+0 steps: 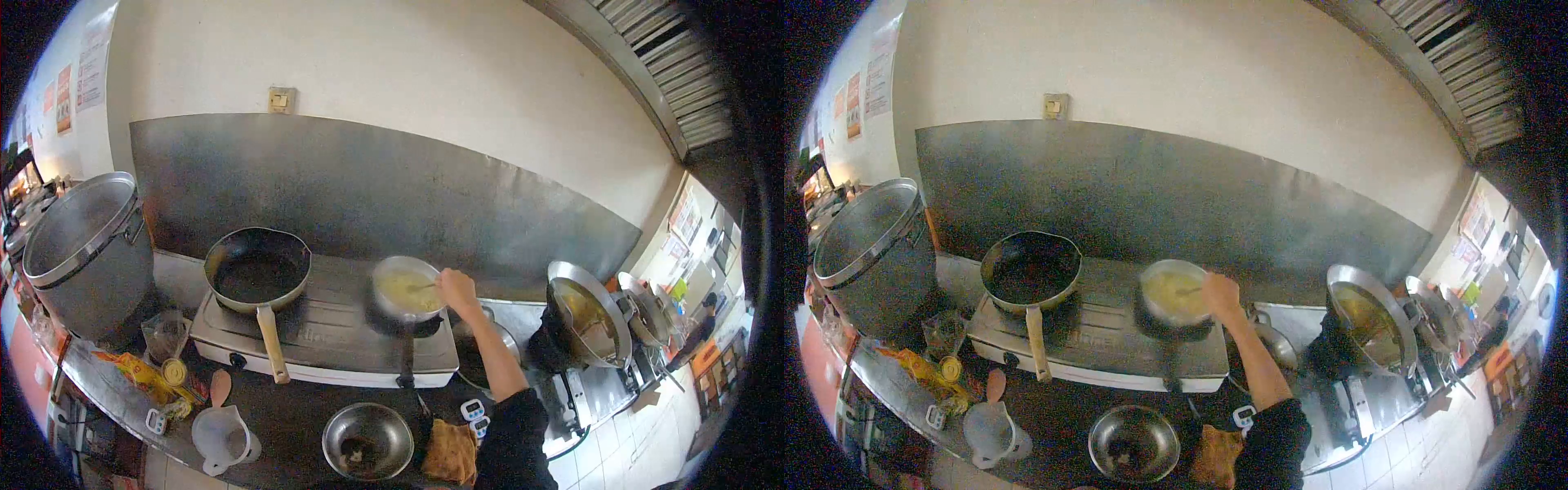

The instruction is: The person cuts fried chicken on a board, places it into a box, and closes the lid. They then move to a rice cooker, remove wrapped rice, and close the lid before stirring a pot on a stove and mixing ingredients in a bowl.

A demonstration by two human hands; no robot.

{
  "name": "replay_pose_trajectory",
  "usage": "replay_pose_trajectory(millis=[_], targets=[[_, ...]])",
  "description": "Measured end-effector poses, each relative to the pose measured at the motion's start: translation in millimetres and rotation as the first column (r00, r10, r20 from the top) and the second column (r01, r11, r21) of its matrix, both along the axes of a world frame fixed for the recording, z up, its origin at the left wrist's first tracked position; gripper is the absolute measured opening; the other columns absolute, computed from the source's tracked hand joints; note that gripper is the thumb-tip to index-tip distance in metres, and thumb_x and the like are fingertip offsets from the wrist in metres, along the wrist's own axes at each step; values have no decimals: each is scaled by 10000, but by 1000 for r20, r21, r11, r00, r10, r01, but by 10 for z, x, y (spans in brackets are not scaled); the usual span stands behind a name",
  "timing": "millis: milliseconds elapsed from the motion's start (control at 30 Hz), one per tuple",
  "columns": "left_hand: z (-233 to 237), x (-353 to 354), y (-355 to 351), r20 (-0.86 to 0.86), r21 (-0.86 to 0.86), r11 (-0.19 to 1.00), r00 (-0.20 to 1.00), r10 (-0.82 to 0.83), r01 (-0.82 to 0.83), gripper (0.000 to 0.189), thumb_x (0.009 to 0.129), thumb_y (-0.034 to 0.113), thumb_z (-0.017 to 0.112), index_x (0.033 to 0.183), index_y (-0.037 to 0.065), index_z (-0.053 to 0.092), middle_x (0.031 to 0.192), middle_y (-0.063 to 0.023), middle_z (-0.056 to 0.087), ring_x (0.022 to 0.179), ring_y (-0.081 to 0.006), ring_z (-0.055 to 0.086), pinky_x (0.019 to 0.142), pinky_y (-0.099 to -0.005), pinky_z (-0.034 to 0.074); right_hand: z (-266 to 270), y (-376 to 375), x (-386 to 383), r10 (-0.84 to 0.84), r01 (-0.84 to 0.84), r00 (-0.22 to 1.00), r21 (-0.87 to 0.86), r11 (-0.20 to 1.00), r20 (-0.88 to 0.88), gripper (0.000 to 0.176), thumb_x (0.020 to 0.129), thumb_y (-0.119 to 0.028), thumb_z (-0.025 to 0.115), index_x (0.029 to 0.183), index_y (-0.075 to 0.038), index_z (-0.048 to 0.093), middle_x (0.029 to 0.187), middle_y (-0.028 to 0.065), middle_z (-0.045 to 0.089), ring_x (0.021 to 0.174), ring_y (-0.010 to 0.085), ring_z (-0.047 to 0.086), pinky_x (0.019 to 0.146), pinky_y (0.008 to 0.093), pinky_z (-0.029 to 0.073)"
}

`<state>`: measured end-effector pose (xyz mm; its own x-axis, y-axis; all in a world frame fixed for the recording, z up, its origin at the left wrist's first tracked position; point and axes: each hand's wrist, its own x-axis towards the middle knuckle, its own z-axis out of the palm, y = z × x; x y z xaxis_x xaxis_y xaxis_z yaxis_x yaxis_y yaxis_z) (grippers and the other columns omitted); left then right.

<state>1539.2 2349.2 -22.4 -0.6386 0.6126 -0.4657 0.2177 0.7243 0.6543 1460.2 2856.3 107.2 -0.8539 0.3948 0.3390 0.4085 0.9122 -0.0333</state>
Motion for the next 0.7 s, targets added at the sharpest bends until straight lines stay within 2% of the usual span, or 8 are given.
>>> replay_pose_trajectory(millis=[100, 200, 300, 400, 500, 600, 700], targets=[[-3, -6, -9, 1, -1, 1000, 1000, -6, 6, 313, 892, 273, 415, 1135, 99, 507, 998, -139, 590, 905, -234, 563, 780, -353, 439, -101, 20, -145, -12, 17, 996, 55, 998, -90, 198, 739, -204, 549, 716, -21, 622, 728, 204, 611, 692, 351, 609, 642, 453, 480], [-15, -16, -23, -5, -4, 1000, 1000, -10, 10, 306, 890, 265, 417, 1129, 97, 509, 991, -143, 590, 898, -242, 565, 772, -358, 441, -135, -103, -169, 9, -13, 996, 46, 999, 91, 220, 747, -225, 547, 726, -19, 623, 733, 205, 611, 706, 349, 608, 641, 451, 479], [-26, -13, -36, 0, -2, 1000, 1000, -5, 5, 300, 888, 257, 420, 1123, 95, 511, 983, -147, 591, 891, -251, 568, 765, -363, 444, 3, -137, -121, 35, -41, 994, -56, 998, -105, 233, 756, -236, 534, 749, -20, 623, 744, 194, 615, 711, 347, 606, 646, 449, 477], [-43, -10, -59, 5, -7, 1000, 1000, -10, 10, 293, 886, 249, 422, 1117, 92, 513, 976, -151, 591, 884, -260, 570, 758, -368, 447, -159, -228, -94, 40, -45, 993, 46, 998, 109, 228, 756, -245, 532, 743, -38, 627, 753, 181, 617, 713, 347, 601, 651, 446, 476], [-56, 0, -60, 5, -6, 1000, 1000, -17, 17, 287, 883, 240, 425, 1111, 90, 515, 969, -155, 592, 877, -269, 573, 750, -372, 450, -125, -83, -3, 63, -63, 997, -8, 998, -39, 199, 750, -240, 533, 742, -68, 632, 757, 166, 619, 721, 347, 597, 648, 444, 473], [-59, 6, -60, 4, -5, 1000, 1000, -21, 21, 280, 881, 232, 427, 1104, 88, 517, 961, -159, 593, 870, -277, 575, 743, -377, 452, -187, -15, 55, 75, -80, 993, -53, 995, -92, 180, 742, -236, 540, 713, -85, 635, 751, 156, 619, 718, 345, 595, 636, 445, 469], [-56, 16, -65, -1, -8, 999, 1000, -31, 31, 274, 879, 224, 430, 1098, 86, 518, 954, -163, 593, 863, -286, 577, 736, -382, 455, -171, -61, 210, 131, -126, 990, -95, 987, 48, 160, 734, -206, 536, 701, -90, 641, 756, 153, 623, 716, 344, 597, 643, 448, 465]])
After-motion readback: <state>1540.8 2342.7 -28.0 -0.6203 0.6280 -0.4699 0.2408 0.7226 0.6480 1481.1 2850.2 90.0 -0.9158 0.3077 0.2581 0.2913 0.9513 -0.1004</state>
